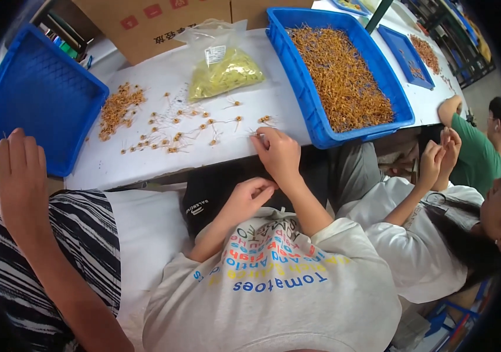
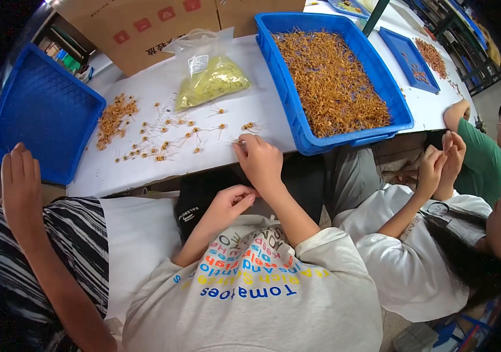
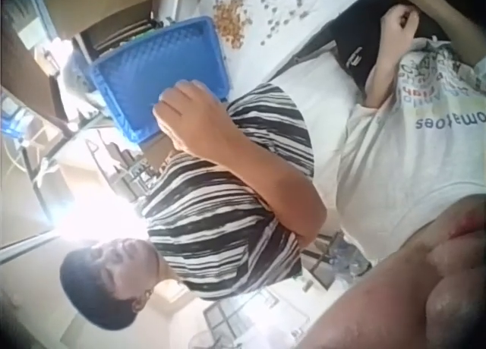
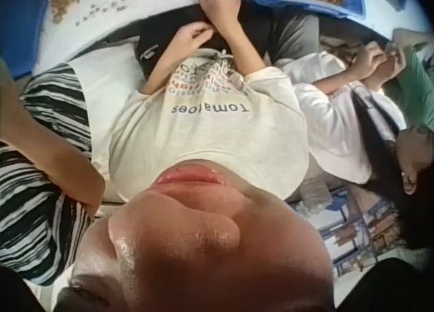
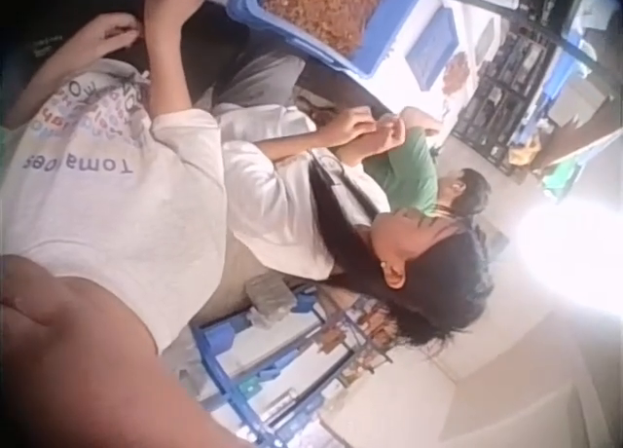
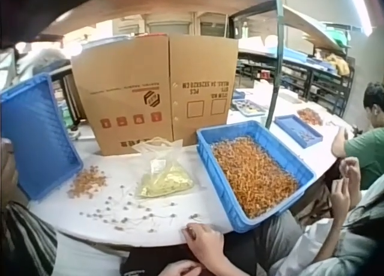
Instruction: Inspecting and sorting small metal components into trays and bags at a workbench.
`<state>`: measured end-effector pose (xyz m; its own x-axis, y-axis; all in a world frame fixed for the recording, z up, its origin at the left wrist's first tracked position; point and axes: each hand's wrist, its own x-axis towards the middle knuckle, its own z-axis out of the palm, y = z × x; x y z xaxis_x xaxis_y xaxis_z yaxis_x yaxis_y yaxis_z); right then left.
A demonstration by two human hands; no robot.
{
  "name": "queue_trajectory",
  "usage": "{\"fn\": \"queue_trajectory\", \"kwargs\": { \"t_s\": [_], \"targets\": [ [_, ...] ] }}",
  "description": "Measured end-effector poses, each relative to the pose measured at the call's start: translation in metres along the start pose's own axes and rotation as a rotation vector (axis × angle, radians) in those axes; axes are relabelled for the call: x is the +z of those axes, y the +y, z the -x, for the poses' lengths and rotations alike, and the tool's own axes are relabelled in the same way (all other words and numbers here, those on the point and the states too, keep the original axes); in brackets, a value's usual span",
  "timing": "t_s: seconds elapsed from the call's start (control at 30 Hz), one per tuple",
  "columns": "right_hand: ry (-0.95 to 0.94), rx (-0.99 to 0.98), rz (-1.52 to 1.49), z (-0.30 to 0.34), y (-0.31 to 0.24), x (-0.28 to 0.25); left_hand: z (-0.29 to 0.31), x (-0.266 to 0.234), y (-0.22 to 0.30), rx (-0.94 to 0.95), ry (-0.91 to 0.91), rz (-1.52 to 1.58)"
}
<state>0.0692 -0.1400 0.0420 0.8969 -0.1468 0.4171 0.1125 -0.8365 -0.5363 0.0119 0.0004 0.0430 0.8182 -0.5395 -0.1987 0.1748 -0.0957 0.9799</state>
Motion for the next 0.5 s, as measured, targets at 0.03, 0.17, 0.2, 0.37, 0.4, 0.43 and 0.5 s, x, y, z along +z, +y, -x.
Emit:
{"fn": "queue_trajectory", "kwargs": {
  "t_s": [0.03,0.17,0.2,0.37,0.4,0.43,0.5],
  "targets": [
    [0.020,0.004,0.011,-0.001,0.000,0.003,0.000,-0.001,0.001,0.001,-0.001,-0.021],
    [0.079,0.020,0.060,-0.003,0.000,0.005,-0.004,-0.002,0.004,0.021,-0.006,-0.099],
    [0.071,0.028,0.019,-0.002,-0.003,0.002,-0.005,-0.003,0.002,0.023,-0.012,-0.077],
    [0.074,-0.016,-0.148,-0.021,-0.018,-0.017,-0.006,0.001,-0.007,0.067,0.006,-0.037],
    [0.098,-0.067,-0.189,-0.033,-0.023,-0.022,-0.007,-0.001,-0.012,0.080,0.000,-0.091],
    [0.124,-0.115,-0.228,-0.045,-0.029,-0.028,-0.007,-0.003,-0.015,0.056,-0.014,-0.081],
    [0.213,-0.228,-0.306,-0.082,-0.046,-0.035,-0.005,-0.006,-0.015,0.035,-0.004,-0.076]
  ]
}}
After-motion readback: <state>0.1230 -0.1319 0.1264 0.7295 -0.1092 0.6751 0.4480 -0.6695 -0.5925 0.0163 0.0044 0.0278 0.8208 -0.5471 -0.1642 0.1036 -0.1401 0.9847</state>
